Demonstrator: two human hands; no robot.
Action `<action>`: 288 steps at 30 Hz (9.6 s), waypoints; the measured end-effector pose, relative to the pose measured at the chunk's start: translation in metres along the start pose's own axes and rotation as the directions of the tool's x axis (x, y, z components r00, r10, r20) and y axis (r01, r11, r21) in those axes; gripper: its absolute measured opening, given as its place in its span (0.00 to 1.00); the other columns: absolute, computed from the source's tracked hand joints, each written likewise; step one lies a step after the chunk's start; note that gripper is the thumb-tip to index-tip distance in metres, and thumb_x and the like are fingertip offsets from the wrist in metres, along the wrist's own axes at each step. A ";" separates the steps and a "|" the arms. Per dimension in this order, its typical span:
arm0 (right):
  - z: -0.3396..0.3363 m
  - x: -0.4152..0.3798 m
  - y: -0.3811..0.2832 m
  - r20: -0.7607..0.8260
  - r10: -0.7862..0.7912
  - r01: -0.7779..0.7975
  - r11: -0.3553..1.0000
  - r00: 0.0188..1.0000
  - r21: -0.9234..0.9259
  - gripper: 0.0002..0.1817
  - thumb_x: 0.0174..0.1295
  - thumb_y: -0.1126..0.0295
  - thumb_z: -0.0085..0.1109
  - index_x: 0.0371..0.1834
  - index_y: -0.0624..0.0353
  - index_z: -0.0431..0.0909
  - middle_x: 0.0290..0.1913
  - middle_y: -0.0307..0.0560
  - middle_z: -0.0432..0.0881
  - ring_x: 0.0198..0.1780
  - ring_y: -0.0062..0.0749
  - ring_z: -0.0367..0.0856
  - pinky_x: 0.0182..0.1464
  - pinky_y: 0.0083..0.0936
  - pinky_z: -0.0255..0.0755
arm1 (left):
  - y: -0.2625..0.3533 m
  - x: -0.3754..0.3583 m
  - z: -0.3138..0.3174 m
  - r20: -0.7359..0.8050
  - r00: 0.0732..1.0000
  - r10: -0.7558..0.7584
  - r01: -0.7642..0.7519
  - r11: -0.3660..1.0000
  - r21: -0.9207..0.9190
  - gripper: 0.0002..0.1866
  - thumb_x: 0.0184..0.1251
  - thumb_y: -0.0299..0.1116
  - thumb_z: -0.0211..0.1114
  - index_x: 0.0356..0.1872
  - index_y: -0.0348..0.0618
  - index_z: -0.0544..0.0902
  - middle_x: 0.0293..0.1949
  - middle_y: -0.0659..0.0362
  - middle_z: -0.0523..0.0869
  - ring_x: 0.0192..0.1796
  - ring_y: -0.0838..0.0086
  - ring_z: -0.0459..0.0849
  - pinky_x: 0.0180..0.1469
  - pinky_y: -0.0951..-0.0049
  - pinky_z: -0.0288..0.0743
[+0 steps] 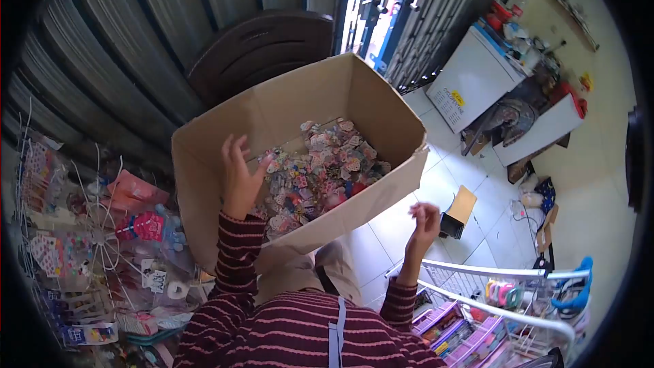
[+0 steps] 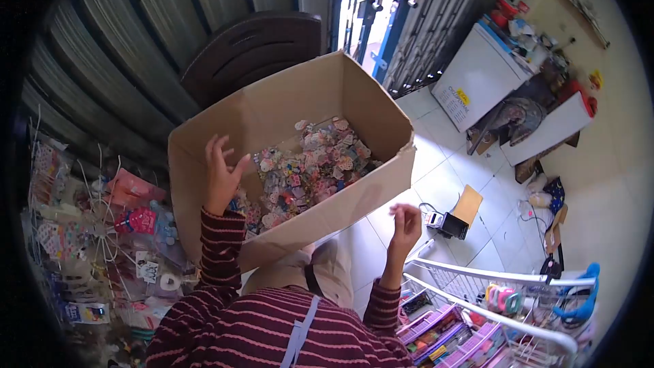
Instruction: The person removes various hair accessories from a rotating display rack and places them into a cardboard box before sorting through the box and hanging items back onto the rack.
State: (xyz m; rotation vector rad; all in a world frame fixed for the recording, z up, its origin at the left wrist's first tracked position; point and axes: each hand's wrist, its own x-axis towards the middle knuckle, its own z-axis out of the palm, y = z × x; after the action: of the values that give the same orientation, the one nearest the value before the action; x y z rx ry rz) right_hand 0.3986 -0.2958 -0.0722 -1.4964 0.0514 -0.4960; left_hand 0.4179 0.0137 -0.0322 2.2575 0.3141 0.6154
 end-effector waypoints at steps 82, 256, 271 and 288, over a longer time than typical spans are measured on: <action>0.180 -0.013 -0.072 0.883 0.212 -0.509 0.751 -0.418 -0.421 0.19 0.57 0.65 0.47 0.50 0.60 0.61 0.23 0.39 0.71 0.15 0.13 0.64 0.16 0.10 0.57 | 0.066 -0.192 -0.034 -0.275 0.756 -0.594 -0.616 -0.502 -0.607 0.10 0.61 0.36 0.47 0.33 0.41 0.71 0.24 0.64 0.72 0.14 0.86 0.59 0.14 0.88 0.51; 0.614 -0.797 -0.261 0.656 -0.754 0.619 0.534 0.040 0.576 0.31 0.48 0.77 0.45 0.59 0.59 0.51 0.61 0.61 0.47 0.54 0.52 0.59 0.54 0.39 0.55 | -0.370 -0.512 -0.580 -0.064 0.463 -0.884 -0.144 -0.004 -0.990 0.07 0.57 0.33 0.53 0.33 0.40 0.71 0.28 0.59 0.76 0.32 0.72 0.74 0.31 0.73 0.68; 0.221 -0.559 -0.067 0.906 0.150 0.183 0.954 0.397 -0.238 0.30 0.51 0.74 0.48 0.58 0.58 0.50 0.42 0.49 0.73 0.35 0.36 0.76 0.38 0.29 0.69 | -0.251 -0.416 -0.406 -0.092 0.996 0.002 -0.089 -0.239 -0.967 0.17 0.57 0.28 0.53 0.50 0.51 0.68 0.40 0.56 0.74 0.43 0.67 0.72 0.44 0.67 0.69; 0.023 -0.283 -0.021 0.305 -0.051 0.173 0.905 0.951 -0.388 0.11 0.50 0.81 0.48 0.38 0.63 0.72 0.26 0.46 0.78 0.27 0.26 0.77 0.31 0.17 0.68 | -0.054 -0.261 -0.123 0.480 0.803 0.354 0.500 0.039 -0.865 0.28 0.46 0.52 0.59 0.37 0.35 0.68 0.31 0.54 0.70 0.35 0.69 0.70 0.38 0.74 0.62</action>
State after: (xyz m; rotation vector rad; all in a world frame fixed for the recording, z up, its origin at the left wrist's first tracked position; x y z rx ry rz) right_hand 0.1455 -0.1763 -0.1262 -1.9852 -0.1730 -0.3661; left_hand 0.1293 0.0215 -0.0853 0.7850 -0.3181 -0.1080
